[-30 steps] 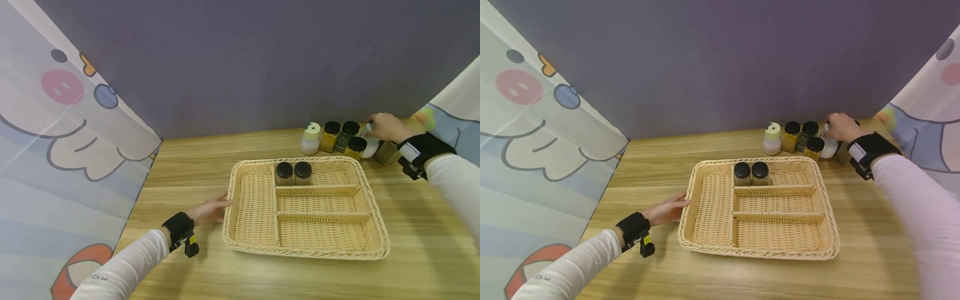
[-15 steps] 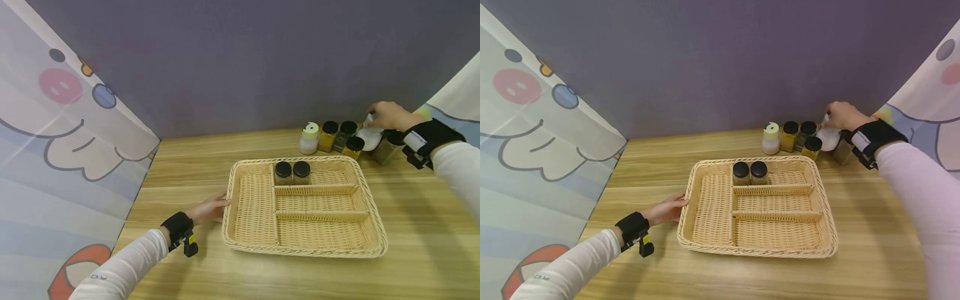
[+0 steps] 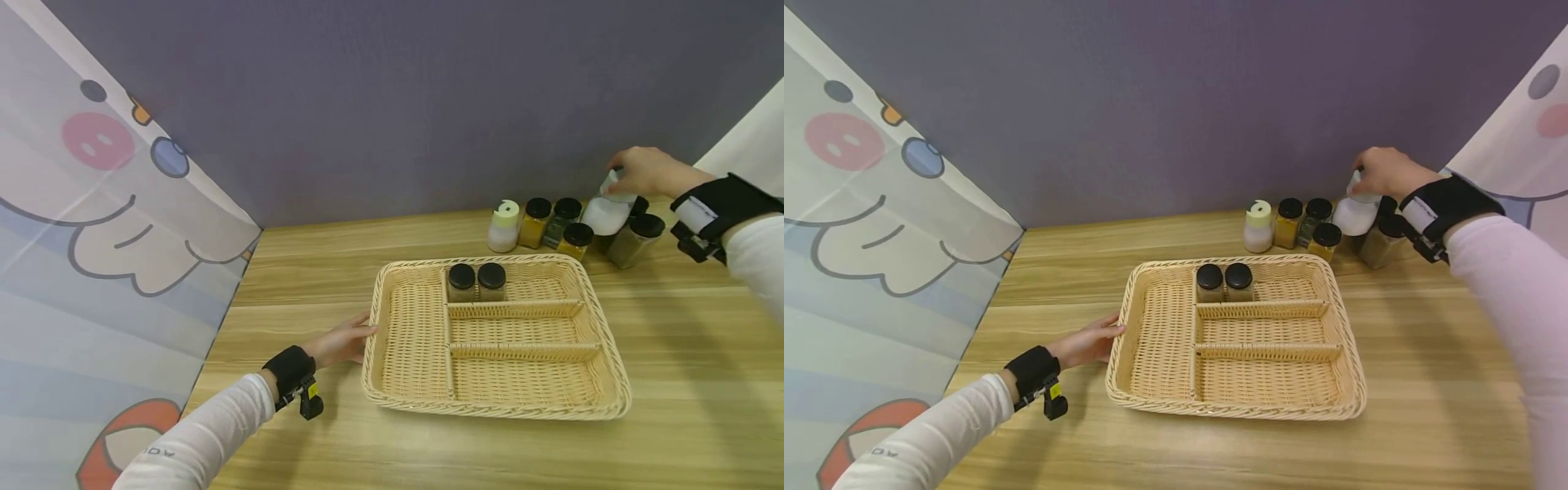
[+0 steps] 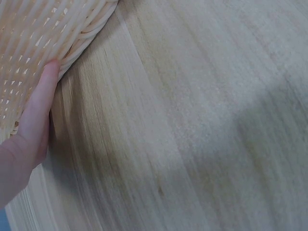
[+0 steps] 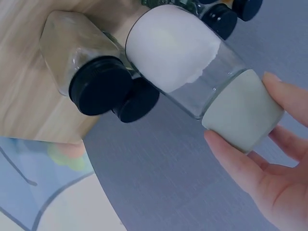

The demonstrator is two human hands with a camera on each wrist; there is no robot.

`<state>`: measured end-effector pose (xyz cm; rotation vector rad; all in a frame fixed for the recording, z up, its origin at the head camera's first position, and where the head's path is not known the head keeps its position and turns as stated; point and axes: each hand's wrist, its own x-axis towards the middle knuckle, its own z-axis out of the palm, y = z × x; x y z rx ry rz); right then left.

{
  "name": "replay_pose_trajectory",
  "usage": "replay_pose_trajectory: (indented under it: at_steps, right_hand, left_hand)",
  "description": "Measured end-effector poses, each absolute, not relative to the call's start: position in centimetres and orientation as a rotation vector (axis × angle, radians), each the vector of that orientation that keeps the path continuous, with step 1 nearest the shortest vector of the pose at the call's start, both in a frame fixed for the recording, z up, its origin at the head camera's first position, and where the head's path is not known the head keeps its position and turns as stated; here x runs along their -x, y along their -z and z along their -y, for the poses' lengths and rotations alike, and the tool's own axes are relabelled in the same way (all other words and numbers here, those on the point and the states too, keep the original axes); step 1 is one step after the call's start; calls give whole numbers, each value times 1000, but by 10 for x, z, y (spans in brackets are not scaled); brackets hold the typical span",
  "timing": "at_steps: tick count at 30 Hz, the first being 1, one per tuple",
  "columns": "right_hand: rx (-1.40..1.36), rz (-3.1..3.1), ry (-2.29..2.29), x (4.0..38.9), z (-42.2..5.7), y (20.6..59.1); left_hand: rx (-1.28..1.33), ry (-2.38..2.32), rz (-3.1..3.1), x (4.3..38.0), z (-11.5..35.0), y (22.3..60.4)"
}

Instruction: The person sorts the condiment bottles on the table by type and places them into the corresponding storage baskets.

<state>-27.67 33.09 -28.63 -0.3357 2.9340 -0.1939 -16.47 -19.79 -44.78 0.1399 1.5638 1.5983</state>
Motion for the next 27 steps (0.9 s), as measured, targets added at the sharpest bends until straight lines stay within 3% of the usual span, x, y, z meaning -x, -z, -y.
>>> replay_pose_trajectory:
  at_steps: [27]
  right_hand:
    - [362, -2886, 83, 278, -333, 254]
  left_hand:
    - [-154, -1600, -1545, 166, 195, 444]
